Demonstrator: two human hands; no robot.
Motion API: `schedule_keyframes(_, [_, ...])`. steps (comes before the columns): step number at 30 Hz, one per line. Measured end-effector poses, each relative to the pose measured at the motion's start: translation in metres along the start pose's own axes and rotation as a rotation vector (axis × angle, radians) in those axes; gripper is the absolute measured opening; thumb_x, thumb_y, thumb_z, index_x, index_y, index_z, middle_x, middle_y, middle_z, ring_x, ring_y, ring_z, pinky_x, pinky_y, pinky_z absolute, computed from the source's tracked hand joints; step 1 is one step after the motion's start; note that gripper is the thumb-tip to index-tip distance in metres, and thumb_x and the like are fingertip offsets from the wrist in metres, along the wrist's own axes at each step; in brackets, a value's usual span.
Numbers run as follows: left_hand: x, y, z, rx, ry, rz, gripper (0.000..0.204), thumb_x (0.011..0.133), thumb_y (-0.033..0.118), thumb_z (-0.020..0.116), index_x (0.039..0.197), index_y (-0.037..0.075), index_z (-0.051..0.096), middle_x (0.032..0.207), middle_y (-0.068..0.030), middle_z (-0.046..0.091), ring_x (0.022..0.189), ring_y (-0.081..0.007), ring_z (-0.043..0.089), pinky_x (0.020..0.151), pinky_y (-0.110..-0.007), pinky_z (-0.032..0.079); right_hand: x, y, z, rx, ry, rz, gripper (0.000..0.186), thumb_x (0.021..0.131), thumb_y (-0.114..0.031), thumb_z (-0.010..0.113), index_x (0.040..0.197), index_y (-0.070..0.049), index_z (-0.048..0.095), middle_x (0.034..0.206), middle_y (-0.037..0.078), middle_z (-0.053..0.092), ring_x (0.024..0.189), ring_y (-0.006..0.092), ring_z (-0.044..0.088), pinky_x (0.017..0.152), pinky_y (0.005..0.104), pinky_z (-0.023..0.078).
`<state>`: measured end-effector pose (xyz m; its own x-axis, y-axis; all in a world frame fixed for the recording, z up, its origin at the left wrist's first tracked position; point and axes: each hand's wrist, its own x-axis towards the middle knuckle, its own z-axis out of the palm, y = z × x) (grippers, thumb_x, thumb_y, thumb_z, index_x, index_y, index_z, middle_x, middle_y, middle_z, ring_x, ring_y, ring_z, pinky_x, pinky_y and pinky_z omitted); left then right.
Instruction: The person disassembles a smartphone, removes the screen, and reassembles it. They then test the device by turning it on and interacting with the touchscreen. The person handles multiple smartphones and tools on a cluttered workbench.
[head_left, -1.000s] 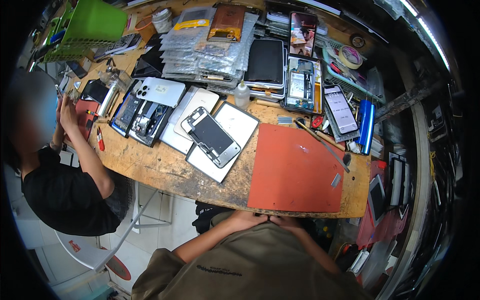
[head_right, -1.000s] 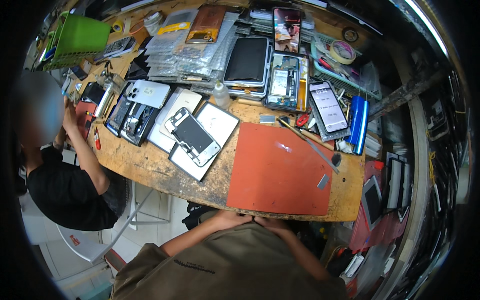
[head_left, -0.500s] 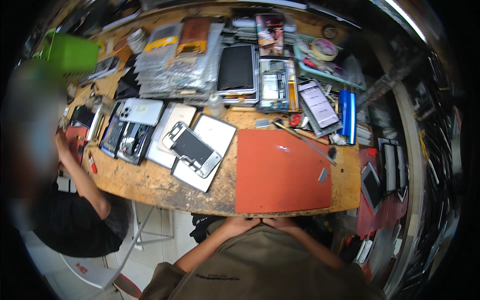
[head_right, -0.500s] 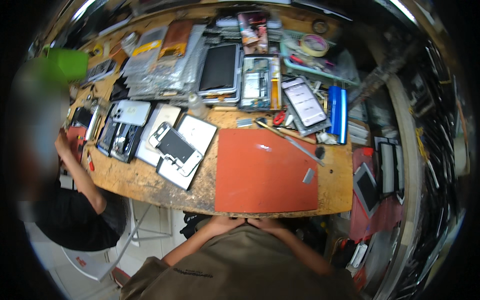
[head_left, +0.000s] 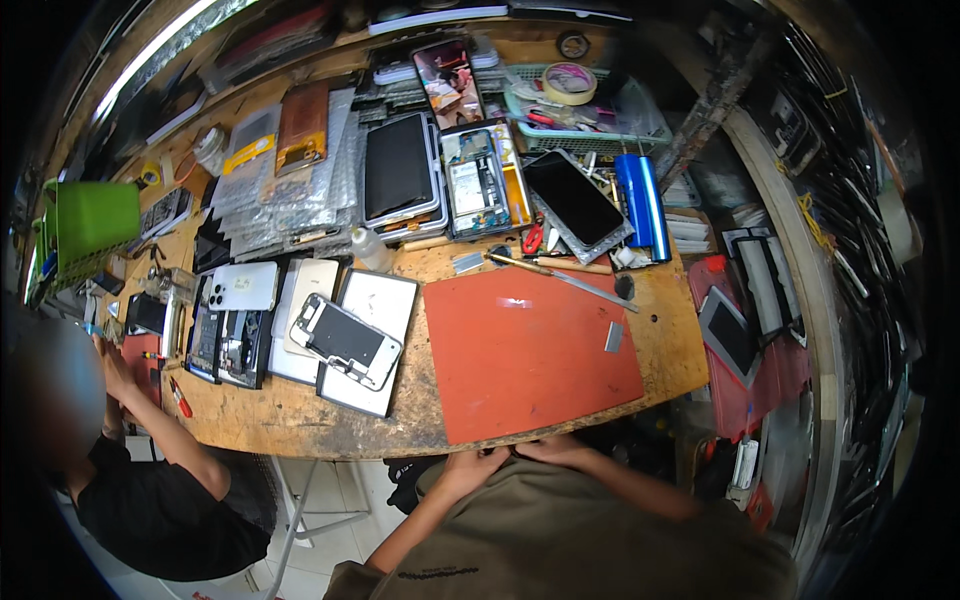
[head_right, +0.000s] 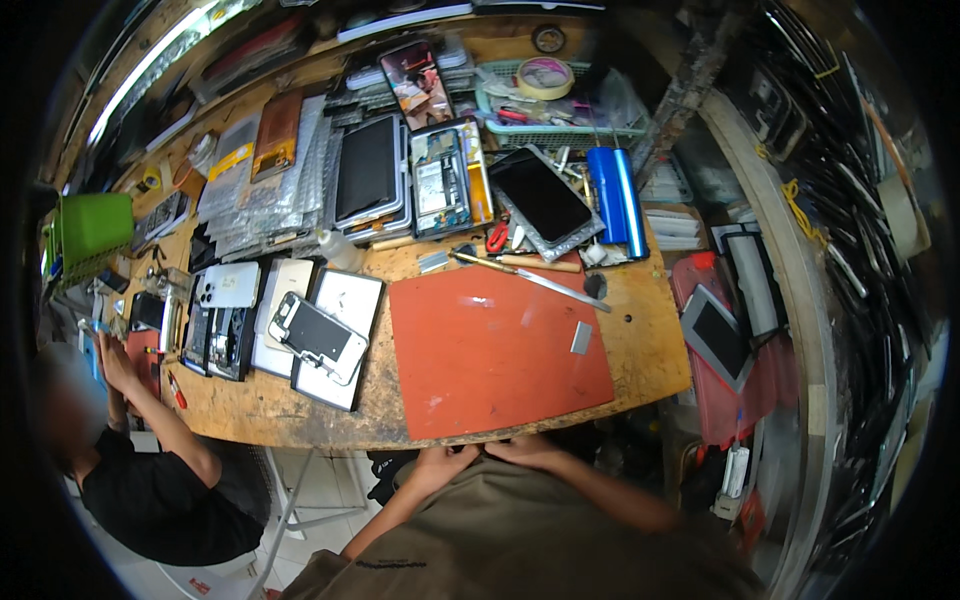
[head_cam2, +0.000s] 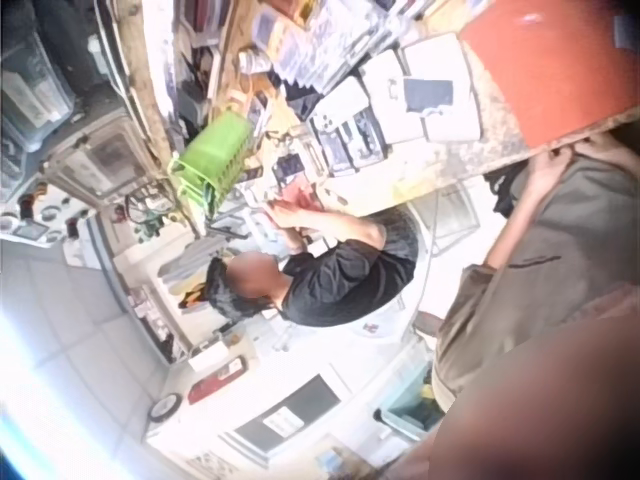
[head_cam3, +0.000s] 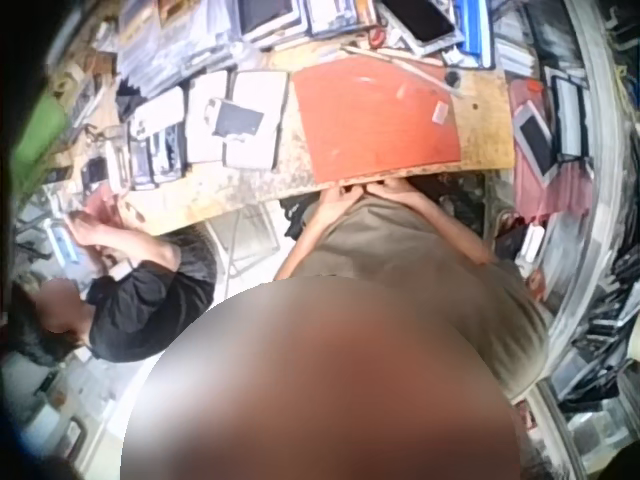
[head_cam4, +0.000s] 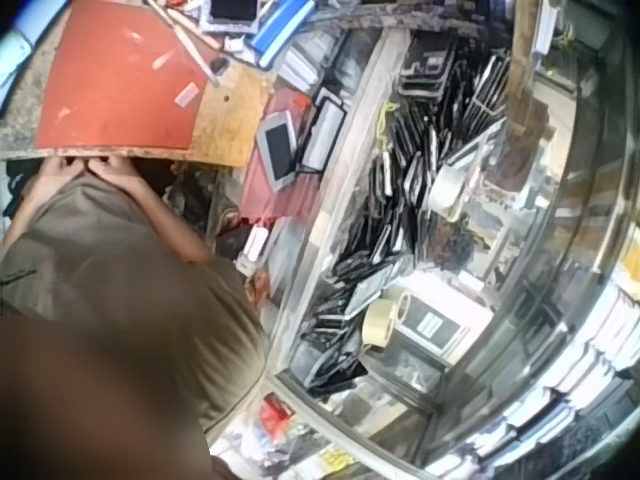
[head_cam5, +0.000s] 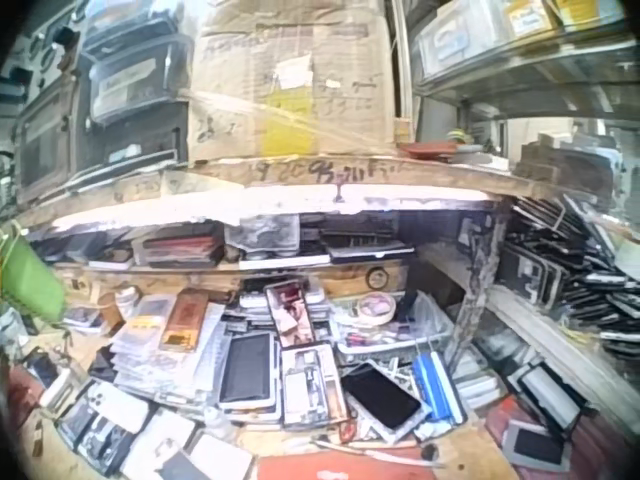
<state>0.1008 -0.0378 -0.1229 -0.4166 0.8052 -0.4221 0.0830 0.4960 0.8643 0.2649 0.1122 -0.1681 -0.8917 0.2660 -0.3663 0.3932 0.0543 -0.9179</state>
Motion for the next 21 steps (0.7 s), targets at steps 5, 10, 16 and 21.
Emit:
schedule_keyframes(5, [0.004,-0.012,0.01,-0.083,0.04,-0.016,0.029,0.09,0.017,0.077,0.112,-0.001,0.071,0.088,-0.003,0.071,0.066,-0.0058,0.056,0.056,-0.029,0.047,-0.01,-0.017,-0.009,0.026,0.013,0.142,0.049,0.097,-0.033,0.069,0.135,-0.004,0.062,0.131,0.013,0.068,0.126,0.0273,0.062,0.105,0.0396,0.047])
schedule_keyframes(10, [-0.002,-0.013,0.009,-0.012,0.041,-0.015,0.027,0.09,0.016,0.078,0.111,0.001,0.073,0.087,-0.0013,0.07,0.066,-0.004,0.054,0.054,-0.027,0.045,-0.01,-0.019,-0.004,0.035,0.008,0.09,0.049,0.099,-0.035,0.068,0.137,-0.006,0.062,0.136,0.013,0.067,0.131,0.0283,0.059,0.109,0.0405,0.046])
schedule_keyframes(16, [-0.006,-0.001,0.004,0.003,0.023,0.018,0.03,0.089,0.021,0.079,0.111,0.002,0.073,0.083,-0.0011,0.067,0.062,-0.0038,0.048,0.051,-0.027,0.04,-0.006,-0.023,-0.007,0.057,-0.091,0.167,0.047,0.099,-0.03,0.065,0.139,-0.007,0.061,0.138,0.013,0.064,0.129,0.0265,0.058,0.108,0.0408,0.046])
schedule_keyframes(21, [-0.007,0.003,0.002,0.067,-0.006,-0.035,0.035,0.088,0.024,0.079,0.113,0.001,0.072,0.08,-0.0028,0.065,0.06,-0.004,0.046,0.05,-0.028,0.039,0.002,-0.021,-0.003,0.154,-0.091,0.112,0.04,0.097,-0.026,0.066,0.132,-0.006,0.065,0.131,0.011,0.067,0.123,0.025,0.061,0.104,0.0412,0.048])
